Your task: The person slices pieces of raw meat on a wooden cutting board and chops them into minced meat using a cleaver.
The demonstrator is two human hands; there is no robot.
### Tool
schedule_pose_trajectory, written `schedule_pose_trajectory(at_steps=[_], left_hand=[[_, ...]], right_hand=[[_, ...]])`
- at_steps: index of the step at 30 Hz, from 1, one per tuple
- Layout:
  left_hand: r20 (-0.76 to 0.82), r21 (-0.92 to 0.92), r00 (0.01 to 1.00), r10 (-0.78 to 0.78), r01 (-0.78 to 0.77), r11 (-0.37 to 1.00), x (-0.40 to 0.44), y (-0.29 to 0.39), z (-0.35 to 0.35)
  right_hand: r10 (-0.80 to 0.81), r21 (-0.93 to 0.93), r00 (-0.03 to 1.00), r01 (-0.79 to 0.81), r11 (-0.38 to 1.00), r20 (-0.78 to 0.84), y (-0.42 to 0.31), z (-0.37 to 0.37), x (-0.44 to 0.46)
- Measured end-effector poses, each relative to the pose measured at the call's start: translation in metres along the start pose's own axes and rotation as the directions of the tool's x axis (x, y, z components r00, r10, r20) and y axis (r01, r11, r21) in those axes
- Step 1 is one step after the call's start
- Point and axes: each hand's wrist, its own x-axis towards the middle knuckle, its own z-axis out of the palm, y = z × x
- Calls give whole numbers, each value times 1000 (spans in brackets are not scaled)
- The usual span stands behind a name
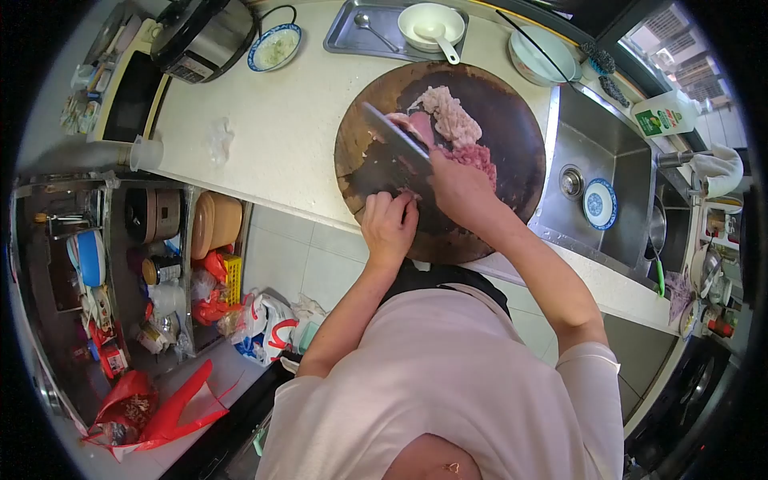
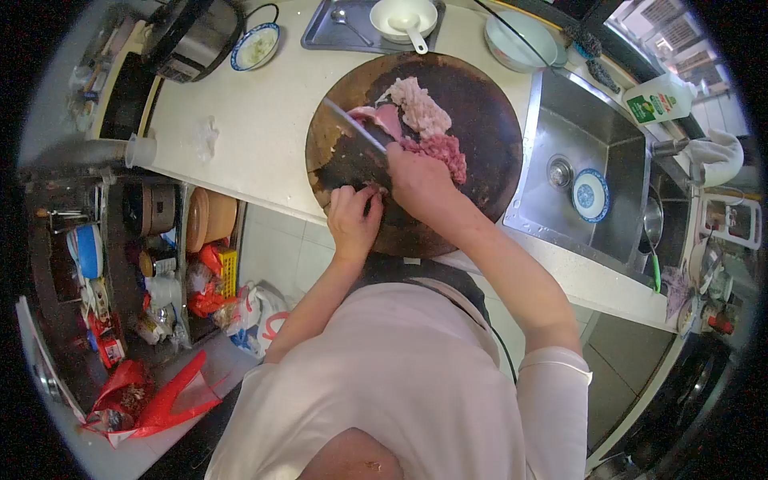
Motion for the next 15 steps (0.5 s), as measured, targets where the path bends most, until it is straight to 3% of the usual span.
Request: schedule_pose_trajectory(at_steps=[4, 7, 15], left_hand=[[-19, -120, 999, -36, 33, 992, 4, -6, -4], [-17, -98, 1000, 5, -6, 995, 6, -12, -3], [19, -15, 999, 27, -27, 1000, 8, -14, 0]], right_hand=[[-169, -109, 974, 154, 982, -152, 0, 0, -37], [-93, -128, 996, 90, 988, -10, -22, -8, -64], [42, -219, 983, -1, 976, 181, -19, -10, -95]])
